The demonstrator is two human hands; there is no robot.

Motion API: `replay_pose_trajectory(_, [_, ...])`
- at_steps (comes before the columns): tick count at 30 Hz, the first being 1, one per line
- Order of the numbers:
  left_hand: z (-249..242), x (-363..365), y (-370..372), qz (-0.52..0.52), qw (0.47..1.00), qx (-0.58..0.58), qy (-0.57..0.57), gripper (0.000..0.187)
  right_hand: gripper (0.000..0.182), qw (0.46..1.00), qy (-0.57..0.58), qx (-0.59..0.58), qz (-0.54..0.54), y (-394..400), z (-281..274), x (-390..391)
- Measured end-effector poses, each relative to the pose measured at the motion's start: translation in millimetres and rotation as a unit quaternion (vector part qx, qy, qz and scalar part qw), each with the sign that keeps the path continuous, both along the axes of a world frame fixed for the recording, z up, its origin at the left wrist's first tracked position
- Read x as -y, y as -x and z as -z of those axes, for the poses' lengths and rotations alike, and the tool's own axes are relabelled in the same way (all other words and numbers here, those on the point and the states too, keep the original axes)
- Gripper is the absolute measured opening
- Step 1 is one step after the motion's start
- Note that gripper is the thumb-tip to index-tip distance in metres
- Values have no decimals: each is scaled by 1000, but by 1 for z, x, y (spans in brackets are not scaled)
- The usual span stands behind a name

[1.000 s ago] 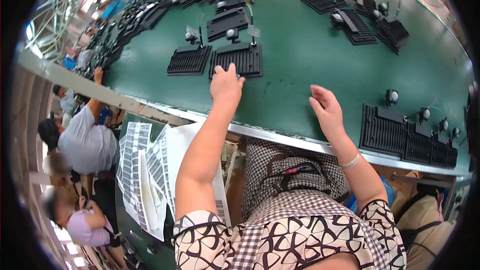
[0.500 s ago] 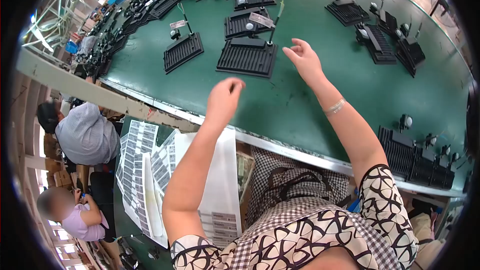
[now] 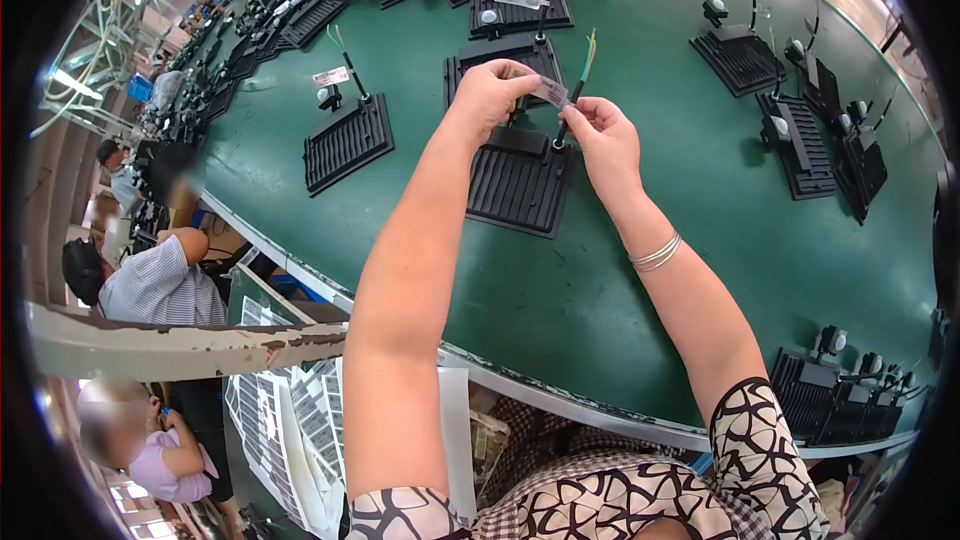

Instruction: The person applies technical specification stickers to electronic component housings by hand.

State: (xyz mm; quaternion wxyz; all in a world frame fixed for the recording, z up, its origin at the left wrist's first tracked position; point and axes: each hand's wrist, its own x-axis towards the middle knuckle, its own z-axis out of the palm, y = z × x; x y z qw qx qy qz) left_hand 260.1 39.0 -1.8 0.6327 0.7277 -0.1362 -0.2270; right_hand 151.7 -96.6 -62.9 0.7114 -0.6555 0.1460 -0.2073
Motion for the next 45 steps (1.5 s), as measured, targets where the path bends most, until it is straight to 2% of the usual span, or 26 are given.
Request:
replay_pose_trajectory(5, [20, -11, 17, -37, 998, 40, 43, 17, 23, 998, -27, 55, 15, -4, -7, -11])
replay_pose_trajectory(8, [27, -10, 30, -103, 984, 145, -5, 17, 26, 999, 21, 31, 29, -9, -9, -8])
replay_pose_trajectory(12, [37, -3, 21, -161, 952, 257, 33, 19, 28, 992, 129, 6, -1, -12, 0, 4])
replay_pose_trajectory(14, [33, 2, 17, -167, 933, 317, -20, 19, 22, 996, 80, 40, -11, -15, 7, 7])
replay_pose_trajectory(15, [34, 4, 18, -178, 933, 313, -24, 18, 19, 996, 50, 78, -18, -20, 18, 11])
replay_pose_trajectory(18, [29, 3, 26, -190, 941, 279, -20, 17, 19, 992, 62, 94, -52, -27, 25, 17])
replay_pose_trajectory(20, [28, -1, 25, -197, 949, 247, -16, 17, 21, 994, 63, 85, -35, -33, 31, 20])
replay_pose_trajectory(23, [38, 5, 26, -264, 909, 321, -30, 15, 27, 991, 51, 102, -69, -46, 54, 30])
replay_pose_trajectory(24, [45, 9, 22, -268, 913, 306, -43, 21, 31, 990, 51, 106, -77, -48, 56, 33])
replay_pose_trajectory(26, [38, 1, 38, -345, 891, 295, -28, 34, 37, 978, 157, 121, -72, -39, 47, 27])
replay_pose_trajectory(29, [28, -19, 99, -227, 855, 412, -217, 40, 44, 941, 313, 97, -86, -45, 69, 48])
replay_pose_trajectory(30, [21, -34, 121, -123, 868, 388, -285, 41, 46, 923, 365, 82, -96, -55, 86, 67])
replay_pose_trajectory(32, [24, -53, 155, -18, 868, 351, -350, 64, 57, 961, 248, 53, -107, -63, 100, 73])
replay_pose_trajectory(33, [29, -58, 168, -3, 834, 346, -430, 68, 59, 970, 201, 94, -100, -61, 99, 67])
replay_pose_trajectory(34, [38, -62, 169, -10, 821, 366, -437, 69, 61, 974, 155, 133, -93, -62, 95, 59])
replay_pose_trajectory(35, [49, -64, 167, -17, 810, 385, -442, 70, 63, 981, 110, 117, -110, -56, 77, 48])
replay_pose_trajectory(38, [57, -72, 150, -55, 792, 388, -468, 66, 61, 972, 190, 65, -125, -97, 102, 65])
replay_pose_trajectory(39, [56, -78, 141, -67, 792, 379, -475, 65, 61, 972, 143, 63, -178, -101, 105, 59])
replay_pose_trajectory(40, [54, -83, 131, -79, 790, 372, -481, 64, 61, 966, 95, 62, -230, -99, 84, 32])
replay_pose_trajectory(41, [49, -86, 121, -118, 763, 359, -525, 60, 61, 957, 49, 63, -280, -103, 66, 13])
replay_pose_trajectory(42, [48, -95, 107, -125, 775, 351, -511, 58, 59, 947, 29, 73, -312, -128, 90, 8])
replay_pose_trajectory(44, [84, -88, 75, -267, 697, 340, -573, 53, 57, 955, 95, 89, -266, -119, 81, -19])
replay_pose_trajectory(45, [71, -92, 84, -247, 729, 334, -544, 51, 57, 957, 127, 97, -243, -104, 68, -38])
